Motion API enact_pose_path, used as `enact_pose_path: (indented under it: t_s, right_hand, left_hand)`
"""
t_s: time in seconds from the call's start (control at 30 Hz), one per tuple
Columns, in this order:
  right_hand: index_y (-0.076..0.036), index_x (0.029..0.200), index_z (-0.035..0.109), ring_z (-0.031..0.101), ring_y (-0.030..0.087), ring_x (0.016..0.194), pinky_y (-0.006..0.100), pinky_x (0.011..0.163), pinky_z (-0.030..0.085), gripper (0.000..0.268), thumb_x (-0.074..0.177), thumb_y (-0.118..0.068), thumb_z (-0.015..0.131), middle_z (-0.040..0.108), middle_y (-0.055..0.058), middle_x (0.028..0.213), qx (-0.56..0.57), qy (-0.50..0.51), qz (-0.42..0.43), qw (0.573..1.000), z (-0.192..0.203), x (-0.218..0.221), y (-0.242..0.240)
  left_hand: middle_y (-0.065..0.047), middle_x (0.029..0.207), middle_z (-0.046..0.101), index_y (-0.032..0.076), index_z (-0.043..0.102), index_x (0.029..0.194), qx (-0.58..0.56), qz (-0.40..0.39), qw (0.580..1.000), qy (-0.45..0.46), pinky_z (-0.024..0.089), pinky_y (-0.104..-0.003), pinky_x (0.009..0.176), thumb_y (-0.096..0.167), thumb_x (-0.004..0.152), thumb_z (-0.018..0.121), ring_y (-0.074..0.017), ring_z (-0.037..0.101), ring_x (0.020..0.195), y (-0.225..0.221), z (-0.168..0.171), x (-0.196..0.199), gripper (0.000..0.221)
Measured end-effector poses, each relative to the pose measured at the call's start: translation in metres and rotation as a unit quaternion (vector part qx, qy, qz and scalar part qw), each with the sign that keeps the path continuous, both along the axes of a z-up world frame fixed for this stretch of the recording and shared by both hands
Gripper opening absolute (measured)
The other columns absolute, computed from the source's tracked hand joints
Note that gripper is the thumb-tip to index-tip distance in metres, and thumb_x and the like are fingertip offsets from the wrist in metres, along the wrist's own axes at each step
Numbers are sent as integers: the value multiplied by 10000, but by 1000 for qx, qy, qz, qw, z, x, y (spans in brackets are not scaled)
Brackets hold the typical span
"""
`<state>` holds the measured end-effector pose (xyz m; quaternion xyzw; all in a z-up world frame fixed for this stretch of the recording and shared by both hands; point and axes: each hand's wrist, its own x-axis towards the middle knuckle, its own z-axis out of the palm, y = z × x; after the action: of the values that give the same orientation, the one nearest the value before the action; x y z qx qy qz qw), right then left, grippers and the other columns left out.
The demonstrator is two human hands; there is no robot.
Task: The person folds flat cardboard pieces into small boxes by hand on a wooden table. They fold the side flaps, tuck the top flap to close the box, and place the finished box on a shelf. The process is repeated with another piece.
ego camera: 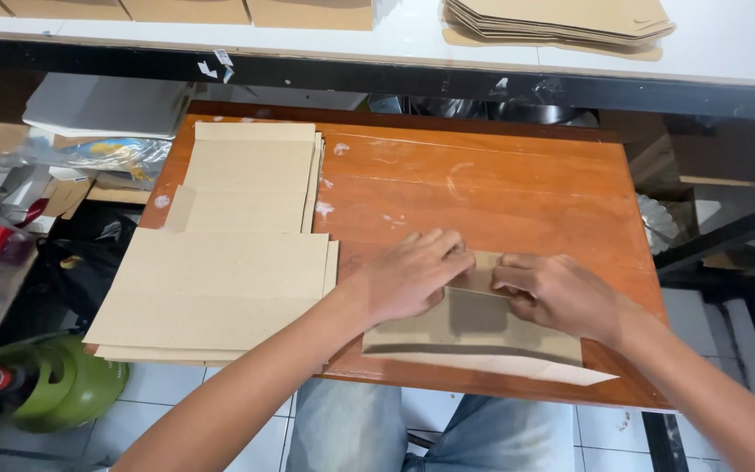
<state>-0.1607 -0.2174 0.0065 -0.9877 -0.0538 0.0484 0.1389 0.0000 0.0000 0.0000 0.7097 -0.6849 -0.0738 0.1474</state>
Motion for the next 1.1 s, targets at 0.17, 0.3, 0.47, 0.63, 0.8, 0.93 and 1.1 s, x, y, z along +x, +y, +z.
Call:
enact_pose_path:
  t_s: [0.17,0.3,0.47,0.63,0.8,0.93,1.1]
  right_hand:
    - [-179,919,602,671,266,716,382,616,568,69,945,-188,538,516,-33,755,-50,-4,103,993,-5,7,7]
    - [-203,882,585,635,239,665,357,580,559,162,1001,-234,479,484,-44,732,-73,-38,161,984,-20,9,1]
    - [-246,952,617,679,232,791,346,661,585,224,1002,-414,477,570,-42,844,-54,21,139,989,-21,8,-6]
    - [-189,1008,763,718,269,1049,392,829,612,242,930,-408,695,718,2,981,75,-18,59,995,-16,9,-4]
    - [-288,1637,247,69,294,1583,550,1252,16,733,994,-562,466,97,39,1747,31,98,36,994,-24,14,-10]
    - [-277,1616,299,109,291,1572,558,1244,3,630,1046,-537,362,125,62,1740,-27,88,73,993,-21,-3,-24]
    - [-295,1634,303,186,280,1542,540,1235,33,603,1063,-488,329,218,67,1709,-51,62,50,996,-5,-22,-27]
  left_hand:
    - [-278,1651,223,72,239,1615,143,-9,990,6,148,-647,1230,143,977,540,-459,162,1558,-9,-19,-6,709]
    - [-191,1741,75,194,118,1670,202,4,978,55,-43,-609,1269,433,1034,394,-405,-2,1603,-9,-20,-1,734]
    - [-85,1758,8,306,92,1660,188,16,979,81,-81,-538,1283,577,1069,170,-335,-40,1611,-4,-29,4,655]
    - [-81,1757,16,284,124,1658,182,37,979,77,-78,-539,1286,541,1074,255,-317,-28,1611,-7,-41,1,651]
    - [22,1754,-65,279,14,1665,204,67,972,99,-100,-501,1286,633,1028,296,-232,-66,1611,-13,-45,3,782]
    - [2,1756,-34,246,62,1663,211,63,971,88,-91,-497,1291,645,1027,254,-235,-56,1613,-6,-32,3,774]
    - [-47,1754,-64,196,34,1664,231,65,968,71,-111,-530,1281,589,1052,249,-269,-86,1609,-6,-28,0,758]
